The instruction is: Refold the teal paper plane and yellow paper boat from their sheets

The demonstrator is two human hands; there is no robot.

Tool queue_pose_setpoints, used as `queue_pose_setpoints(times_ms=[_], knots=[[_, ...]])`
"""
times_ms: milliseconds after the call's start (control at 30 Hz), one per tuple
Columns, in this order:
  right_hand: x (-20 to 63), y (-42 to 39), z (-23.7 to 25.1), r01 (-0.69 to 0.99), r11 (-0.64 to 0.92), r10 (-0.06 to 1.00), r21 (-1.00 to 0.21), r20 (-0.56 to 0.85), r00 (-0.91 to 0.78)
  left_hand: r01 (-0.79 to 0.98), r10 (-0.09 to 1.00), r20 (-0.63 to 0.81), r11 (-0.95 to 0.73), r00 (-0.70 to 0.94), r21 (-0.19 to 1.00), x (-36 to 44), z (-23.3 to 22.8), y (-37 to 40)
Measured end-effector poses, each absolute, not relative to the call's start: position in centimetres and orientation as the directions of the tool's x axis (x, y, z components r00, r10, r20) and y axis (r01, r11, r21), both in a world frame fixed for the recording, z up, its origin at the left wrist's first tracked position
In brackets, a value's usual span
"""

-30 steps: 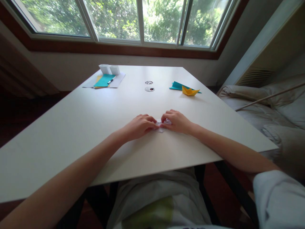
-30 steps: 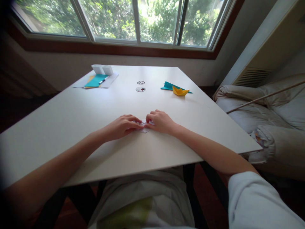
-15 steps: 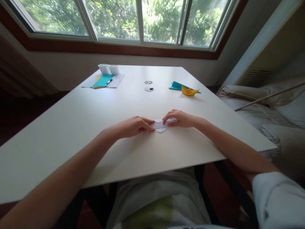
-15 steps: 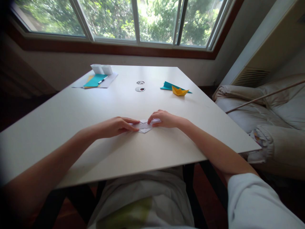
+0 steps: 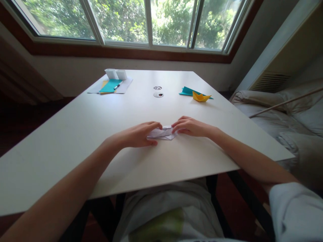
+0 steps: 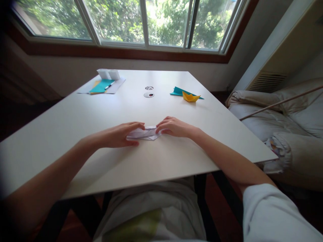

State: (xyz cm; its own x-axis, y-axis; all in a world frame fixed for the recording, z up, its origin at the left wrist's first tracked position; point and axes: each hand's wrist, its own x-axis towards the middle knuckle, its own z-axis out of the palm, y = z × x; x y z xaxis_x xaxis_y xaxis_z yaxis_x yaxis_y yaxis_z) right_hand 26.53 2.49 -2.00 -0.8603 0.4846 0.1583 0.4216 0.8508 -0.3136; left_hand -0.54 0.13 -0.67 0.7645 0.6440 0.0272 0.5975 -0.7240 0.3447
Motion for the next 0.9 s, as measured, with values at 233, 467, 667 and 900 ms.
queue_pose_setpoints(times_ms=[233,467,667,900], knots=[[26.3,2.4,-2.0,0.435,0.85,0.493,-0.295,0.16,-0.855,0.676,0.71,0.063,-0.691,0.702,0.257,0.0,-1.0,-0.1],[26.2,2.3,-2.3,0.426,0.84,0.5,-0.336,0.176,-0.848,0.683,0.735,0.096,-0.663,0.671,0.306,0.1,-1.2,0.0],[26.3,2.6,-2.6,0.413,0.843,0.494,-0.346,0.189,-0.849,0.64,0.65,0.114,-0.76,0.751,0.118,0.2,-0.4,-0.6],[26.3,2.2,-2.5,0.423,0.843,0.498,-0.332,0.183,-0.848,0.608,0.596,0.123,-0.787,0.793,-0.107,0.5,-0.5,-0.4]])
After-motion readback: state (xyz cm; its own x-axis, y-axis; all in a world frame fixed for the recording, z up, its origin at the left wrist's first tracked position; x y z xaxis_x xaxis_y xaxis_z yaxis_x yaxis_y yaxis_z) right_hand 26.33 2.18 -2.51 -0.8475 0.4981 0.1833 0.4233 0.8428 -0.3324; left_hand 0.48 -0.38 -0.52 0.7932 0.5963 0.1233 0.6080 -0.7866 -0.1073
